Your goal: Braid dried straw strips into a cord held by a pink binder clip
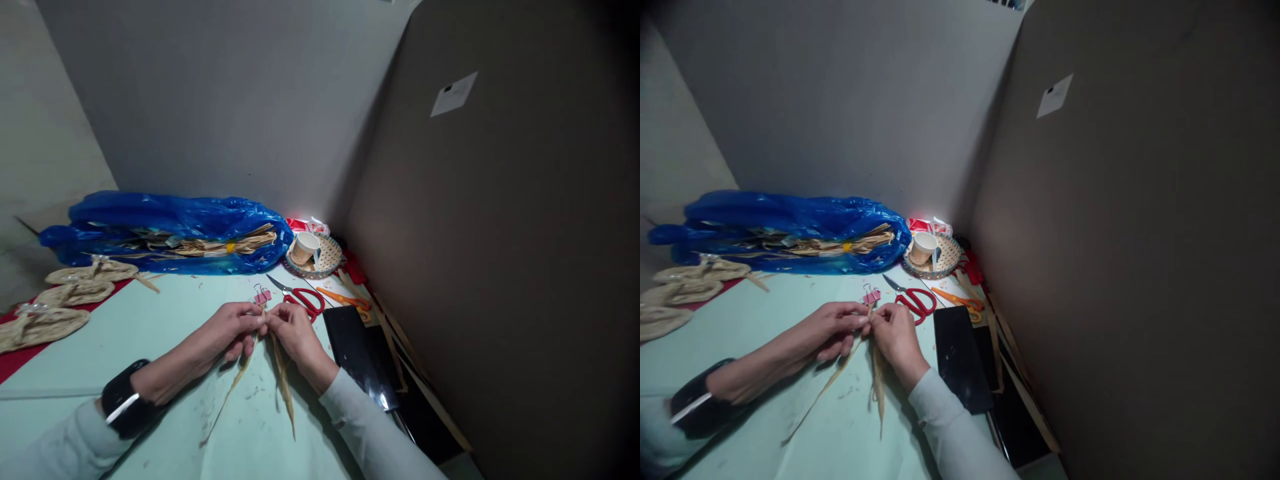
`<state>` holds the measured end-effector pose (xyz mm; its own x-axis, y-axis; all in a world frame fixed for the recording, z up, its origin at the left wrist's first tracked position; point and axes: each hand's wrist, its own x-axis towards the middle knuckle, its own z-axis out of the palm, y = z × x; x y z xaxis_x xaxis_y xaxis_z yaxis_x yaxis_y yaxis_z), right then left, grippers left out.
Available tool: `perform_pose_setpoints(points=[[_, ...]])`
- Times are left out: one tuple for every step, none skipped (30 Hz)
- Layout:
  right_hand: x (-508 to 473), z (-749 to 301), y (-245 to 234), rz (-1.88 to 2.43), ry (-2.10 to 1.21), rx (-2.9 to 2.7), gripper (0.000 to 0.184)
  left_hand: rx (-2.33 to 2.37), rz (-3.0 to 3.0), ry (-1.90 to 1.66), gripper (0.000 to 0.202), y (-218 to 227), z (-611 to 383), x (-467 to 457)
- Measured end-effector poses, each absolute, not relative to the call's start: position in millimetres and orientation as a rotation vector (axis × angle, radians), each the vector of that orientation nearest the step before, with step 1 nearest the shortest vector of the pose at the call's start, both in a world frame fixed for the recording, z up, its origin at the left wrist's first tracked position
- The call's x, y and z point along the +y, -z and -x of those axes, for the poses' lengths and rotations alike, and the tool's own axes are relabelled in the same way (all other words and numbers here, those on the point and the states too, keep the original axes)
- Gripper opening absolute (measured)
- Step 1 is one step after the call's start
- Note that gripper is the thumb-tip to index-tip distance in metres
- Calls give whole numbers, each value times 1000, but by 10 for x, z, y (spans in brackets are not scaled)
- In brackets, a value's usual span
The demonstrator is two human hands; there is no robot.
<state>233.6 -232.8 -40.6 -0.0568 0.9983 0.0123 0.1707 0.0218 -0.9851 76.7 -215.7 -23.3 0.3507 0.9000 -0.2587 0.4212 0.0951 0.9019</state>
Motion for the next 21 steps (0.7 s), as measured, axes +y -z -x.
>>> perform_pose_setpoints(points=[[-2327,-2337,411,1299,-1146,-1399,20,1220,-1469,-538,28,257,-779,-2156],[-2326,-2339,415,1303,-1140,-1414,20,1201,-1430,-535,28,277,-790,-2159],[-2323,-2340,417,1309,-1137,-1431,20,1191,-1397,-536,28,292,-797,-2164],[-2321,-2342,415,1313,-1136,-1454,20,1189,-1369,-539,27,302,-801,-2170],[-2319,-2345,410,1317,-1137,-1481,20,1192,-1347,-545,24,309,-803,-2177],[-2318,-2349,401,1321,-1135,-1511,21,1201,-1328,-552,22,314,-803,-2186],[-2319,-2354,388,1326,-1131,-1543,22,1214,-1312,-561,22,317,-804,-2196],[-2321,-2360,373,1334,-1124,-1577,23,1232,-1299,-571,22,318,-806,-2207],[-2325,-2367,358,1343,-1113,-1610,24,1250,-1288,-582,24,320,-809,-2218],[-2330,-2374,342,1355,-1097,-1643,24,1267,-1279,-593,26,320,-813,-2228],[-2335,-2381,328,1368,-1079,-1676,24,1283,-1272,-603,28,321,-817,-2235],[-2341,-2386,315,1380,-1059,-1709,24,1297,-1265,-611,29,321,-820,-2238],[-2347,-2389,303,1392,-1037,-1741,25,1308,-1258,-616,30,321,-821,-2238],[-2353,-2391,293,1404,-1014,-1772,26,1316,-1250,-621,31,321,-820,-2234],[-2360,-2391,285,1416,-989,-1801,28,1322,-1243,-625,31,321,-817,-2226],[-2366,-2389,277,1428,-964,-1828,29,1326,-1237,-630,32,322,-813,-2217],[-2373,-2386,269,1441,-940,-1853,29,1328,-1232,-635,33,323,-810,-2207],[-2380,-2383,261,1454,-916,-1877,29,1331,-1227,-639,33,326,-809,-2199],[-2388,-2378,253,1468,-890,-1899,29,1335,-1225,-643,34,328,-810,-2194],[-2399,-2373,243,1483,-862,-1921,28,1342,-1224,-649,34,331,-815,-2192],[-2411,-2367,233,1500,-830,-1941,27,1351,-1224,-654,34,333,-824,-2194]])
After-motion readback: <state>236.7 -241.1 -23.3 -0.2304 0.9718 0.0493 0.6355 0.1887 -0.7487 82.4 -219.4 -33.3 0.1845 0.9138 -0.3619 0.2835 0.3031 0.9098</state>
